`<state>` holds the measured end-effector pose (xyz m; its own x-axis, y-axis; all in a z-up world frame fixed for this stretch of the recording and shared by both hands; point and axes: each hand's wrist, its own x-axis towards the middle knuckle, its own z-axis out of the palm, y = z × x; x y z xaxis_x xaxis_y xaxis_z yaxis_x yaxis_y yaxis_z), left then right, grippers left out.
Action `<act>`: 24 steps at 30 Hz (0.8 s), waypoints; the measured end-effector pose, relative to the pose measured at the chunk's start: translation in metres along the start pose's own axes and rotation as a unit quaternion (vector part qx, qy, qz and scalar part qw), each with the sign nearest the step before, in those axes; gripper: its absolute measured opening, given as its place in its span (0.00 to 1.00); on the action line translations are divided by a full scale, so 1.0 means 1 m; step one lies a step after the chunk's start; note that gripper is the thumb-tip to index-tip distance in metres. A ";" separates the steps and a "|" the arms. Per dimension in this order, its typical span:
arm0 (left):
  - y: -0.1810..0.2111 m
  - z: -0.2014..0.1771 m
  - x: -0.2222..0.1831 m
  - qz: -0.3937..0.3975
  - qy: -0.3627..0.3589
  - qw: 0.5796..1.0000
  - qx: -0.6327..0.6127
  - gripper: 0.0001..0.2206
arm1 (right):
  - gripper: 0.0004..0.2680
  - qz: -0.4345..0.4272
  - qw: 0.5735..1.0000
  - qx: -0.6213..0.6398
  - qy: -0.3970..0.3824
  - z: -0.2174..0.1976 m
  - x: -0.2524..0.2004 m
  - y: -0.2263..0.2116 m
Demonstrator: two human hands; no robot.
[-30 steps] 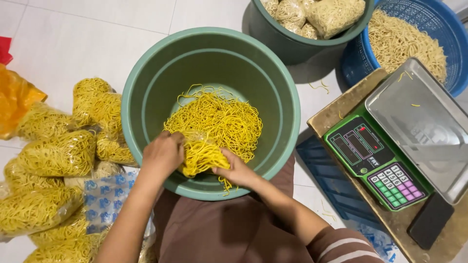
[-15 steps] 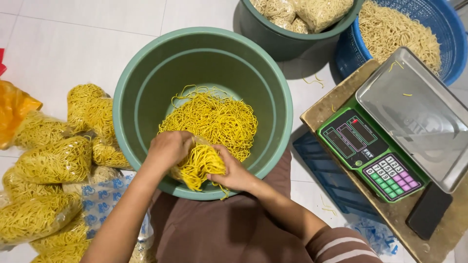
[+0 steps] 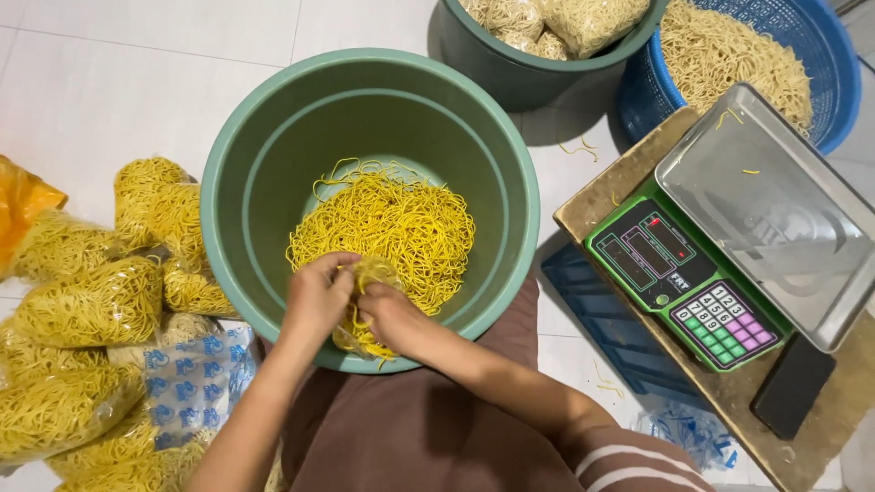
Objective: Packaging yellow noodles into plastic bags and weighing them on a digital scale for portioning.
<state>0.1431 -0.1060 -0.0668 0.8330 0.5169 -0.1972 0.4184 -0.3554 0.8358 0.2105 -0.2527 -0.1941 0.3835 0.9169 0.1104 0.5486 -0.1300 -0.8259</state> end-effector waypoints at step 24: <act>0.025 0.016 0.056 -0.087 0.058 0.928 -0.357 0.09 | 0.55 0.268 0.958 0.087 -0.059 -0.132 0.014 -0.135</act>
<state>0.2056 -0.0981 -0.0653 0.7140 0.6129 -0.3386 0.1617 0.3262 0.9314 0.2400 -0.2719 -0.0077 0.4825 0.7736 -0.4108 0.1606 -0.5392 -0.8267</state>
